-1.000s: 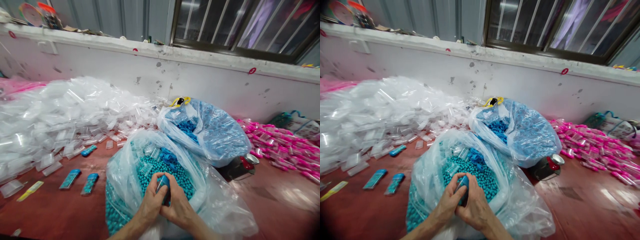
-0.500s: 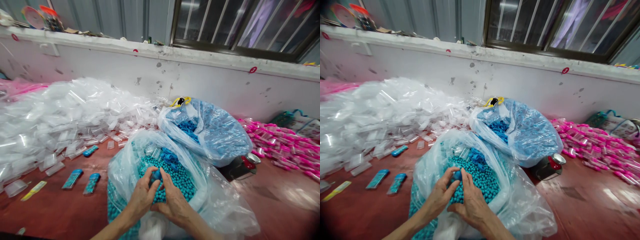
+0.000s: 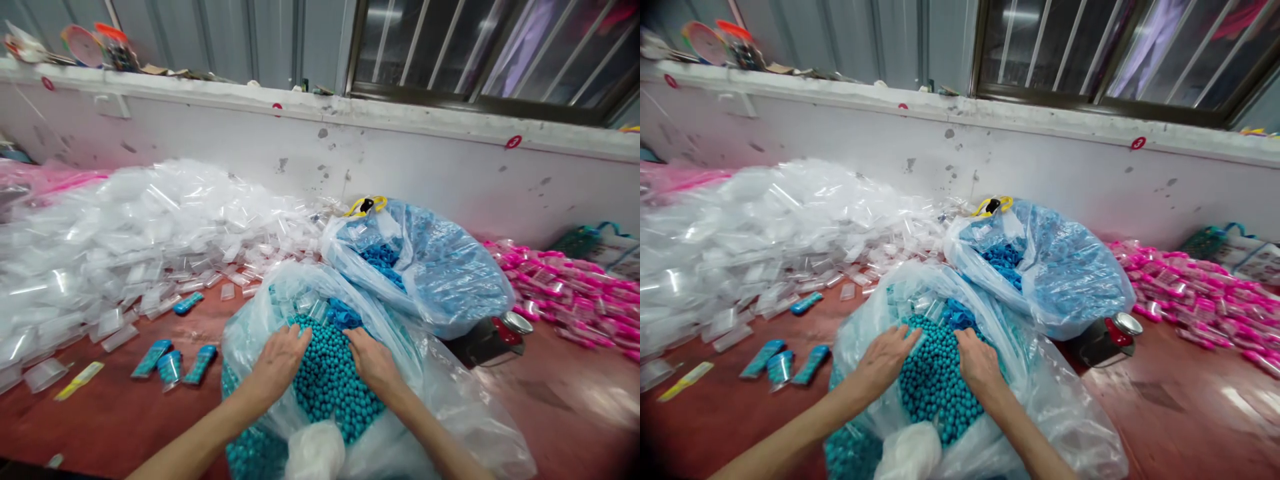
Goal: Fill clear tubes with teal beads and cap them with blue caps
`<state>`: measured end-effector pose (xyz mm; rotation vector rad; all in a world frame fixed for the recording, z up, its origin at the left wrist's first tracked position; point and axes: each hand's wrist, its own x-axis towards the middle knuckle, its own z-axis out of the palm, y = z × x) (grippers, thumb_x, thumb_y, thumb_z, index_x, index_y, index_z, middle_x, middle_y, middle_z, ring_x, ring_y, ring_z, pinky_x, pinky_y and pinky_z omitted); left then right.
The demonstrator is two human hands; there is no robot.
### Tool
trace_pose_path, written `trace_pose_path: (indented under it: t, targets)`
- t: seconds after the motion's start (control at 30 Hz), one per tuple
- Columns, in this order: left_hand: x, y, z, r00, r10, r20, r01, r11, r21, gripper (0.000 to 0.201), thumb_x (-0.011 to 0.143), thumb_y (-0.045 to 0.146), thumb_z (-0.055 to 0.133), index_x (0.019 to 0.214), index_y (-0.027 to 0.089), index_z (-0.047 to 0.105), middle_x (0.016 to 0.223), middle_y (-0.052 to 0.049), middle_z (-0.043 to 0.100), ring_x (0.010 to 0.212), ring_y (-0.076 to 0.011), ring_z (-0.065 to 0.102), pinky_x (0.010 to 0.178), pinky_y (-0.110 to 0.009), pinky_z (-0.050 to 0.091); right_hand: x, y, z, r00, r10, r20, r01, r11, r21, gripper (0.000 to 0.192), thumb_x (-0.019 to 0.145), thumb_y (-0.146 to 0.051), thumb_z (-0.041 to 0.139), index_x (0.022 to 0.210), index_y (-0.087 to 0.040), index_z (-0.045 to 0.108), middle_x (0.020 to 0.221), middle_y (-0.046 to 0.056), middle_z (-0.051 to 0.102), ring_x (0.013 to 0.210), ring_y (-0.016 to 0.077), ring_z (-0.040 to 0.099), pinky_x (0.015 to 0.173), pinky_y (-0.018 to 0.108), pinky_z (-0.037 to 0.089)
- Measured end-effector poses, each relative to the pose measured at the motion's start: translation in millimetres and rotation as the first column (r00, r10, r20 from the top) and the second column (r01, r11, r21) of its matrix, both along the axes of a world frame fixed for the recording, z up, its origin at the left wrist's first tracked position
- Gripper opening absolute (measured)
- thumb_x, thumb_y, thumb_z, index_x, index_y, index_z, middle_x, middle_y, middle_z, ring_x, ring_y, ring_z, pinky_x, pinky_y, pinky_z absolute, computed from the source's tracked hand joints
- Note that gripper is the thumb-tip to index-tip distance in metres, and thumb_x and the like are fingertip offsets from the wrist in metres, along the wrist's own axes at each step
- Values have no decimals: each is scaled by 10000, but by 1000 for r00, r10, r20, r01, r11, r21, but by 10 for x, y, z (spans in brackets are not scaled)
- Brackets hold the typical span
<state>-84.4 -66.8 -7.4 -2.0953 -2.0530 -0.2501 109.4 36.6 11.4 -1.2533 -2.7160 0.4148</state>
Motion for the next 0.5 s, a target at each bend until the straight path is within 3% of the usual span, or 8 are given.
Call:
trace_pose_path:
  t: [0.07, 0.17, 0.27, 0.37, 0.5]
  targets:
    - [-16, 125, -97, 994, -112, 2, 112, 993, -29, 433, 830, 64, 313, 1210, 247, 411, 1176, -69, 494, 1101, -211, 426, 891, -352, 337, -23, 116, -31, 999, -36, 32, 34, 998, 51, 321, 873, -160, 328, 1142, -183, 503, 1034, 76, 593, 958, 176, 559, 784, 256, 405]
    - [-63, 279, -167, 980, -200, 20, 201, 973, -118, 334, 844, 86, 318, 1104, 227, 471, 1025, -54, 546, 1008, -195, 467, 849, -336, 358, -77, 203, -129, 985, -101, 143, 84, 989, 119, 261, 869, -200, 374, 1086, -160, 513, 976, 94, 596, 867, 189, 588, 678, 259, 418]
    - [-6, 338, -175, 974, -225, 40, 228, 956, -182, 258, 845, 96, 319, 1002, 201, 495, 924, -52, 545, 909, -186, 488, 796, -315, 381, -116, 165, -211, 974, -106, 198, 79, 987, 142, 199, 857, -168, 383, 979, -166, 540, 946, 92, 589, 748, 183, 607, 562, 254, 395]
    - [153, 312, -162, 968, -233, 93, 248, 942, -227, 272, 822, 74, 313, 1008, 189, 474, 1028, -74, 528, 966, -206, 474, 810, -336, 381, -52, 84, -245, 976, -60, 211, 30, 989, 143, 191, 854, -147, 371, 915, -193, 546, 902, 61, 596, 731, 176, 608, 541, 246, 371]
    - [416, 365, -163, 944, -161, 288, 264, 892, -367, 318, 765, 52, 337, 1030, 170, 468, 1003, -89, 573, 938, -221, 515, 785, -339, 395, 110, 51, -270, 971, -14, 240, -10, 995, 99, 189, 843, -137, 375, 866, -192, 555, 869, 61, 612, 749, 187, 608, 570, 253, 363]
